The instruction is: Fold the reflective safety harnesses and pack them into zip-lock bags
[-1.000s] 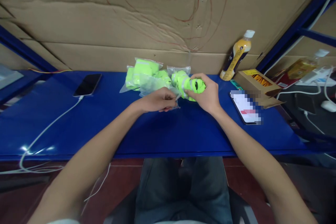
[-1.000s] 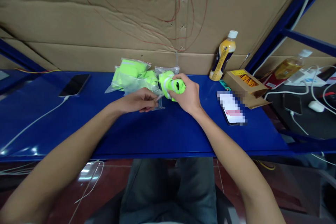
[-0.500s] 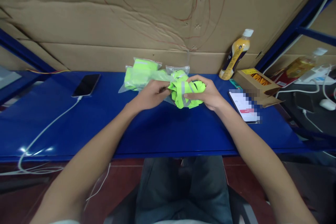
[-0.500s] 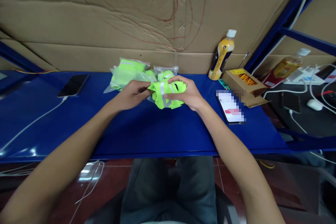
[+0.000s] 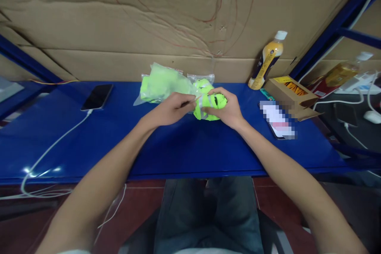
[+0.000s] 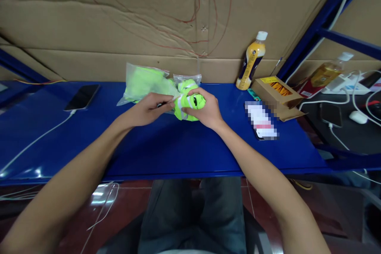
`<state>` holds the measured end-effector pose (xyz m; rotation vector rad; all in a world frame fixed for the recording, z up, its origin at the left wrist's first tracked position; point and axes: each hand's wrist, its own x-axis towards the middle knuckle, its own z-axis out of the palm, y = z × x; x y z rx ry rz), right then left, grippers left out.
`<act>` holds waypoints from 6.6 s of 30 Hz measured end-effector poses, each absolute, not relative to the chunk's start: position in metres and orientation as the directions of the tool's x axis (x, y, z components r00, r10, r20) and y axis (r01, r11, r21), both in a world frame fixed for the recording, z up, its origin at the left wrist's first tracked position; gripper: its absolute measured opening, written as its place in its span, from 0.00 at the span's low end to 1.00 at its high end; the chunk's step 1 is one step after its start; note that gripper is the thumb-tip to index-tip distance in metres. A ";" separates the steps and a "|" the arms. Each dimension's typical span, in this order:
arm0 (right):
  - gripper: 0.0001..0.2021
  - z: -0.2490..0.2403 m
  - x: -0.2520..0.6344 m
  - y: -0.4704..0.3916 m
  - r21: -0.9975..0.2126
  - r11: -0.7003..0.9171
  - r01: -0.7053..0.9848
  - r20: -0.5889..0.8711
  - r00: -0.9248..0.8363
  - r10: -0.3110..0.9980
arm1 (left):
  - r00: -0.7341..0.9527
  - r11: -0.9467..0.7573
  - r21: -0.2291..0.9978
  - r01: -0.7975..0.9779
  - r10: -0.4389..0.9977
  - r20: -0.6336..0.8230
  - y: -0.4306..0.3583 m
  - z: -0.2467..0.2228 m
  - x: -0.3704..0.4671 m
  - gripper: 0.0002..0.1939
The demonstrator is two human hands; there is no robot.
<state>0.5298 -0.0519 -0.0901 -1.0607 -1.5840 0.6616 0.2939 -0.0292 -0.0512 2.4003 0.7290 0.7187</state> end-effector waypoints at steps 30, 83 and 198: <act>0.23 -0.080 0.537 -0.050 -0.800 0.514 0.309 0.538 -0.008 0.843 | 0.623 -0.784 0.365 0.503 0.621 0.475 -0.030 -0.049 0.288 0.13; 0.23 -0.088 0.541 -0.044 -0.833 0.463 0.303 0.480 -0.020 0.877 | 0.743 -0.802 0.067 0.593 0.578 0.338 -0.036 -0.075 0.296 0.73; 0.27 -0.087 0.520 -0.052 -0.968 0.248 -0.039 0.247 -0.325 0.913 | 0.505 -0.640 0.188 0.745 0.726 0.467 -0.049 -0.064 0.314 0.28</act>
